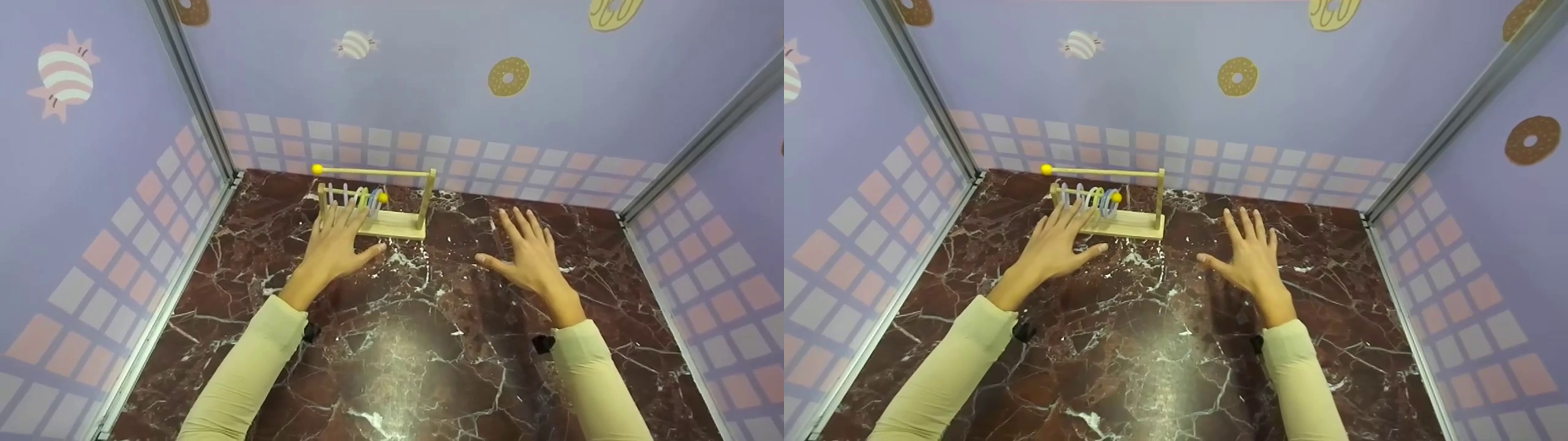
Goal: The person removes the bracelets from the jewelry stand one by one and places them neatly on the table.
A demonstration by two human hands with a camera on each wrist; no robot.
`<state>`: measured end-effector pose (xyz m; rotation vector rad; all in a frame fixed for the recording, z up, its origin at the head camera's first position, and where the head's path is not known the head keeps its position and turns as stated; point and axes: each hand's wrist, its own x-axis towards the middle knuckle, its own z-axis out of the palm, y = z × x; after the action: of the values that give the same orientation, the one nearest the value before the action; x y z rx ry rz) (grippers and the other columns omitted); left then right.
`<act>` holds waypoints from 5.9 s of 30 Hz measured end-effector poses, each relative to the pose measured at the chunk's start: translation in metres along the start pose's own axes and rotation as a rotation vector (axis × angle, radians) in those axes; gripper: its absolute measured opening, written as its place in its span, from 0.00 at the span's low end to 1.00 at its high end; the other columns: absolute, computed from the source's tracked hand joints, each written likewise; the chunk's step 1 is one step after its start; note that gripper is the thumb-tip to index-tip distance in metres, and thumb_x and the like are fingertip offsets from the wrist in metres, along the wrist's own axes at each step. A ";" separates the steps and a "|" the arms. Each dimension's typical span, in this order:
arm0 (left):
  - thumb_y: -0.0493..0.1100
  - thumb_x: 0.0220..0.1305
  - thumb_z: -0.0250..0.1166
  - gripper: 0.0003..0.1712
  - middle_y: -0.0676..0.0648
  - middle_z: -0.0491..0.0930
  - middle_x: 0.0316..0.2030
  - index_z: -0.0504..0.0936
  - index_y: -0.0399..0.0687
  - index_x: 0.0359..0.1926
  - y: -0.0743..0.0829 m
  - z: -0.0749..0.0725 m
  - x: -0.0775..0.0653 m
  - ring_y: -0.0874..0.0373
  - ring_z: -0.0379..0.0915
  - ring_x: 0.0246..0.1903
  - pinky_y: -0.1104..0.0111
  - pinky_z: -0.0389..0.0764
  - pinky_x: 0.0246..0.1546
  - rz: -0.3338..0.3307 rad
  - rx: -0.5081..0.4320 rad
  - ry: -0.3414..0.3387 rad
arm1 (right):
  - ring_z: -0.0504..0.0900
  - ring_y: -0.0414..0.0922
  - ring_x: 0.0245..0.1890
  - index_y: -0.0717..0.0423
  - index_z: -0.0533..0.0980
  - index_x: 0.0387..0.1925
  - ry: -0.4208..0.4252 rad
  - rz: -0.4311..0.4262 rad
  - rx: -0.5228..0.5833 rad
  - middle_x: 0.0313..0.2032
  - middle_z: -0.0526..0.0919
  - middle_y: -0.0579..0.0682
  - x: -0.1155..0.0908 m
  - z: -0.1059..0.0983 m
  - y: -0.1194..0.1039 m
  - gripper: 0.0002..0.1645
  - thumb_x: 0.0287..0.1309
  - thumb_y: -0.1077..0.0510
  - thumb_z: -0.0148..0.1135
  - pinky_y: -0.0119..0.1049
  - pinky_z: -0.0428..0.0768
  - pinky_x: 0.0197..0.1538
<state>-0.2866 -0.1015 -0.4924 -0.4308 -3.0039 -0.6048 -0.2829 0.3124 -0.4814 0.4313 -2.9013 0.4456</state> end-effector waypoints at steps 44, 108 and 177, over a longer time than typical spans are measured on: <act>0.51 0.80 0.59 0.33 0.35 0.68 0.71 0.65 0.39 0.76 -0.052 -0.018 0.005 0.40 0.64 0.72 0.48 0.64 0.73 -0.179 -0.936 0.585 | 0.66 0.60 0.75 0.58 0.59 0.81 0.307 0.069 1.072 0.75 0.68 0.61 0.034 0.029 -0.037 0.37 0.78 0.56 0.59 0.51 0.64 0.76; 0.60 0.82 0.52 0.34 0.42 0.64 0.78 0.62 0.60 0.82 0.003 0.042 0.018 0.41 0.61 0.75 0.46 0.60 0.75 -0.348 -0.923 0.266 | 0.78 0.63 0.65 0.63 0.59 0.80 0.210 0.172 1.080 0.68 0.73 0.72 0.044 0.060 -0.051 0.35 0.79 0.60 0.57 0.51 0.76 0.67; 0.46 0.76 0.68 0.12 0.45 0.87 0.47 0.87 0.42 0.50 0.041 0.109 0.040 0.53 0.83 0.48 0.66 0.80 0.51 -0.055 -1.025 0.275 | 0.71 0.67 0.69 0.63 0.69 0.75 0.073 -0.233 0.239 0.72 0.73 0.64 0.003 0.081 -0.039 0.41 0.65 0.58 0.74 0.62 0.65 0.72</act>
<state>-0.3128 -0.0124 -0.5732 -0.2409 -2.2263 -1.9854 -0.2842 0.2504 -0.5466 0.7614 -2.6923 0.7551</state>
